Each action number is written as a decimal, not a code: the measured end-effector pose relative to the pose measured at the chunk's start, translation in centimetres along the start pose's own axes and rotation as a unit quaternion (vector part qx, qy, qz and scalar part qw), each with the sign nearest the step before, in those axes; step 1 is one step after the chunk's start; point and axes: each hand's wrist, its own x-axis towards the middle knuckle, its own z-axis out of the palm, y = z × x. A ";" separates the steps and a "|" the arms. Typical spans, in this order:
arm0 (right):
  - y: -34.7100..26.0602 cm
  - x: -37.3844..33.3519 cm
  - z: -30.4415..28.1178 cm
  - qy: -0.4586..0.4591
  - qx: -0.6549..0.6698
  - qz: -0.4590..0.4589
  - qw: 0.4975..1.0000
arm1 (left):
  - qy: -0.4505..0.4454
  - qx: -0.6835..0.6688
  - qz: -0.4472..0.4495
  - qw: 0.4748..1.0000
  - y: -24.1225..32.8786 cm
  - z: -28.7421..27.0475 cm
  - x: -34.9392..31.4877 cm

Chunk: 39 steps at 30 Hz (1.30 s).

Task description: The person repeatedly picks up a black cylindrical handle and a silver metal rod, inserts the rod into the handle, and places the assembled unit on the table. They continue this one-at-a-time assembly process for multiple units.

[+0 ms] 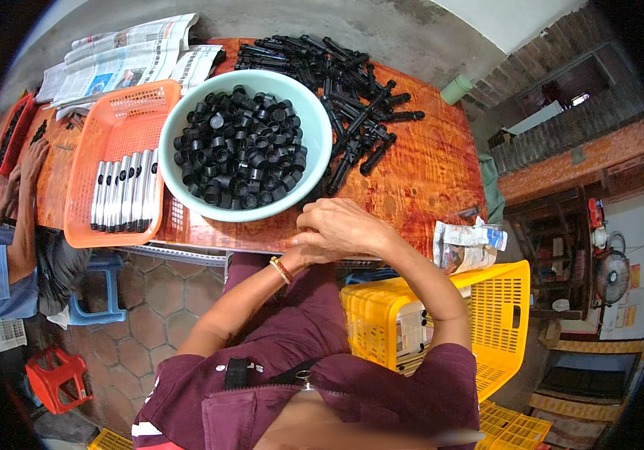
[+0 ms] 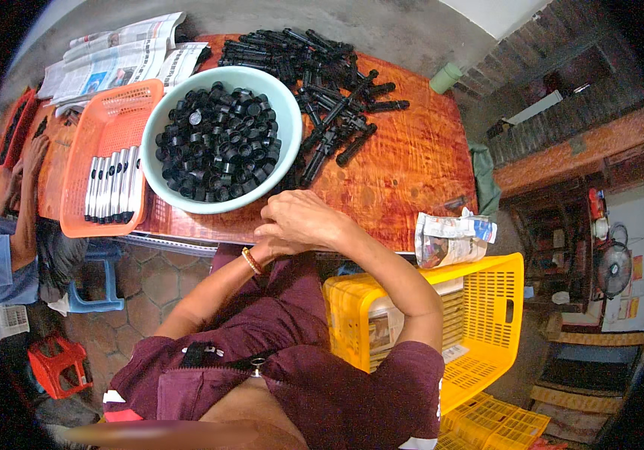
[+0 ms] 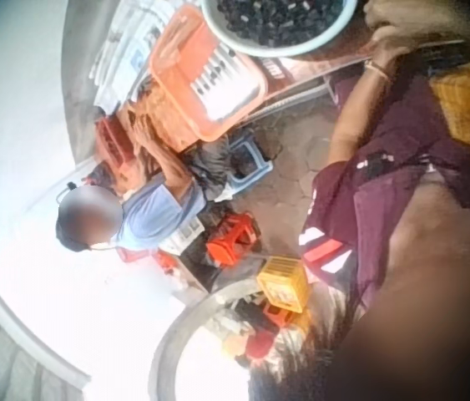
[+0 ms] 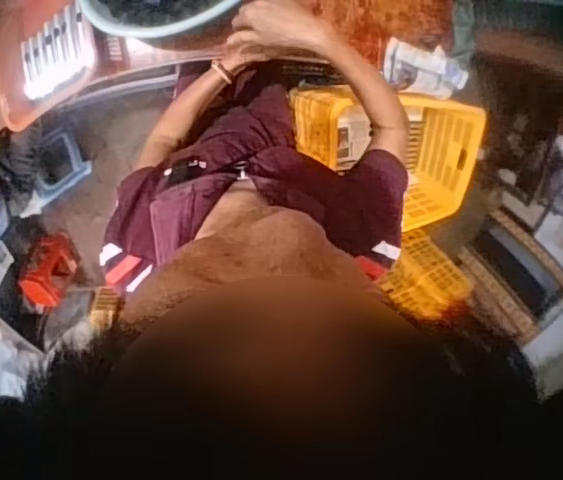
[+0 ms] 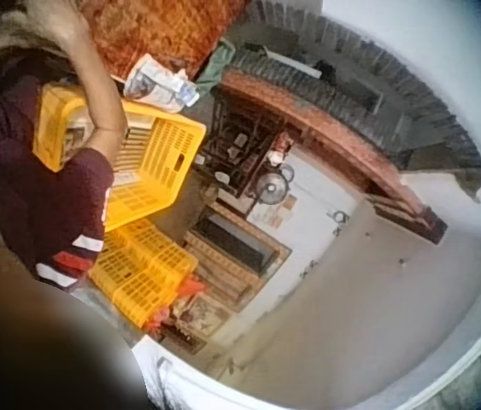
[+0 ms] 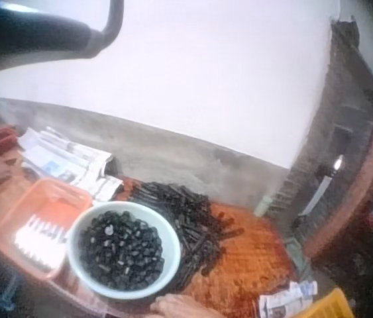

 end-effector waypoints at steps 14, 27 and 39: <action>0.2 -0.4 1.8 0.165 -0.012 0.054 0.985 | 0.022 0.006 0.004 1.000 -0.5 3.6 0.4; -1.4 -0.1 0.8 0.214 -0.017 0.167 0.962 | 0.051 0.062 0.003 0.997 -0.8 3.6 0.7; 2.0 -7.3 6.9 0.321 0.198 0.182 0.908 | 0.103 -0.098 -0.185 0.972 14.1 -14.2 -7.4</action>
